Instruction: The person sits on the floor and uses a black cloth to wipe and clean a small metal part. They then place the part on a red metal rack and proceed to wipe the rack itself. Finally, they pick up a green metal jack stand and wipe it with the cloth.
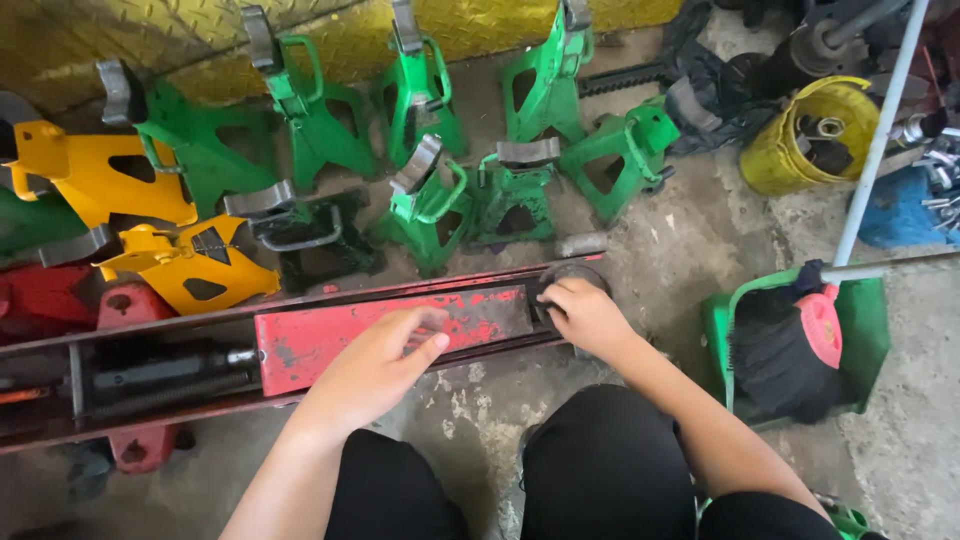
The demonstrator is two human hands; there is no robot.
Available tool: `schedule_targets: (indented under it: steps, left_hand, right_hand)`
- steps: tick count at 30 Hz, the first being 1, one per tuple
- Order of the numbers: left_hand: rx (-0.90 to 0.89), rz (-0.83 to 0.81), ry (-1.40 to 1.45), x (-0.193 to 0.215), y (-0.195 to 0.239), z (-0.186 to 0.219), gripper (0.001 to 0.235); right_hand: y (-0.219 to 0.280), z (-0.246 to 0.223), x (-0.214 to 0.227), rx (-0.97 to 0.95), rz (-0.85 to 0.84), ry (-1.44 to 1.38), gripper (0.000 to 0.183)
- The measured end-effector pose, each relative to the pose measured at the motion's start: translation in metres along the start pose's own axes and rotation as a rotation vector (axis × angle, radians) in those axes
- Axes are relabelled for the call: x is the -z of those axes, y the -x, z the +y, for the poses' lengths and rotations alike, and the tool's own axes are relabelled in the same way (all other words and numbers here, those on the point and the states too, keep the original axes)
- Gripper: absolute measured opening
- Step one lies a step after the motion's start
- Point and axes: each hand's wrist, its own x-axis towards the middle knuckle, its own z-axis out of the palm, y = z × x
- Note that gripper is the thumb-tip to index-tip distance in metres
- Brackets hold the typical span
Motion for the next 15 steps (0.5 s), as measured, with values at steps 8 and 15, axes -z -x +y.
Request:
schedule_targets:
  steps: [8,15]
  left_hand:
    - [-0.568,0.052,-0.091,0.026,0.061,0.047,0.031]
    - [-0.551,0.106,-0.097,0.033,0.122,0.051,0.03]
  right_hand:
    - [0.026,0.013,0.033,-0.102,-0.258,-0.175,0.024]
    - [0.034,0.009,0.024,-0.266,-0.147,0.007,0.023]
